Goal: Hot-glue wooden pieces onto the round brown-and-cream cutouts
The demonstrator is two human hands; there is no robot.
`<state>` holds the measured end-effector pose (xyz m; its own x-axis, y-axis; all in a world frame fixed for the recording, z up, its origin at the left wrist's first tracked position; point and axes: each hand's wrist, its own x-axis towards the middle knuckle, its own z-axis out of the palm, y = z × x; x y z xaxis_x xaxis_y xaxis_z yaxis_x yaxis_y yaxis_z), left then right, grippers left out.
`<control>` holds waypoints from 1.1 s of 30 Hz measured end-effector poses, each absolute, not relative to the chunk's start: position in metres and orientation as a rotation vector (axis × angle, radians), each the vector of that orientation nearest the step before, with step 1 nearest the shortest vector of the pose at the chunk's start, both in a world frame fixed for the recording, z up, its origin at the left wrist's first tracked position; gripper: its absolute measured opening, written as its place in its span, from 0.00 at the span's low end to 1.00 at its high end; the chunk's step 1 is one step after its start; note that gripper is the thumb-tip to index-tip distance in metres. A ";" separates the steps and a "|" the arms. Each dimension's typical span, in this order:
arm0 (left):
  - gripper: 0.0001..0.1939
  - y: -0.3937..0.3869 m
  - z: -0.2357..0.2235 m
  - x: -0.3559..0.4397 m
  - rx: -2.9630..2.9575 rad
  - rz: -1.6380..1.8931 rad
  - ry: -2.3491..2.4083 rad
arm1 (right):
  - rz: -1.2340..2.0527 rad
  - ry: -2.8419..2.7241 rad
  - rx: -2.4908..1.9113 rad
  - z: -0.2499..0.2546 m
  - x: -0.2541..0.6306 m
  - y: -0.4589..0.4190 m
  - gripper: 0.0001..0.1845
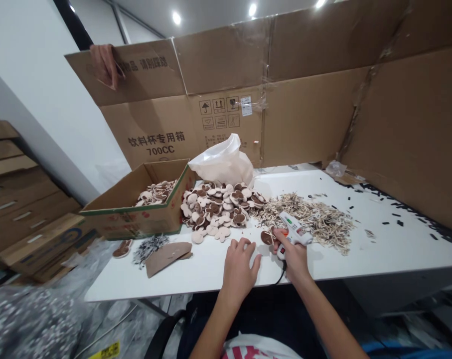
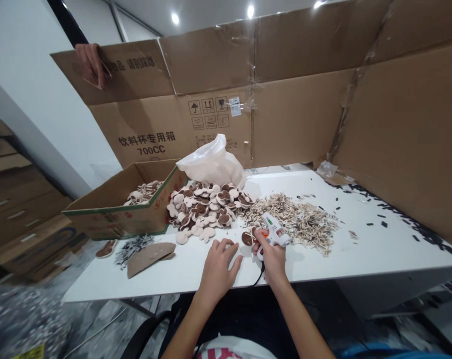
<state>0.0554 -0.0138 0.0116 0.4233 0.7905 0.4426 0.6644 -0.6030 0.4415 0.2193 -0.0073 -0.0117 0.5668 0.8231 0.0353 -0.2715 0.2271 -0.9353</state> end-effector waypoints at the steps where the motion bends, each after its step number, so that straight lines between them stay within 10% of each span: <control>1: 0.11 -0.017 0.015 0.055 2.500 0.908 1.262 | 0.821 -0.607 -1.094 -0.012 0.219 -0.007 0.21; 23: 0.04 -0.037 0.028 0.019 1.872 0.855 0.991 | 0.829 -0.589 -1.073 -0.011 0.219 -0.007 0.19; 33: 0.18 -0.003 0.015 0.059 1.078 1.080 0.850 | 0.820 -0.609 -1.123 -0.010 0.219 -0.007 0.21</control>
<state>0.0592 -0.0027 0.0147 0.2731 0.9615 -0.0306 -0.2558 0.1032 0.9612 0.2193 -0.0070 -0.0104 0.5713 0.8204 0.0225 -0.2583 0.2057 -0.9439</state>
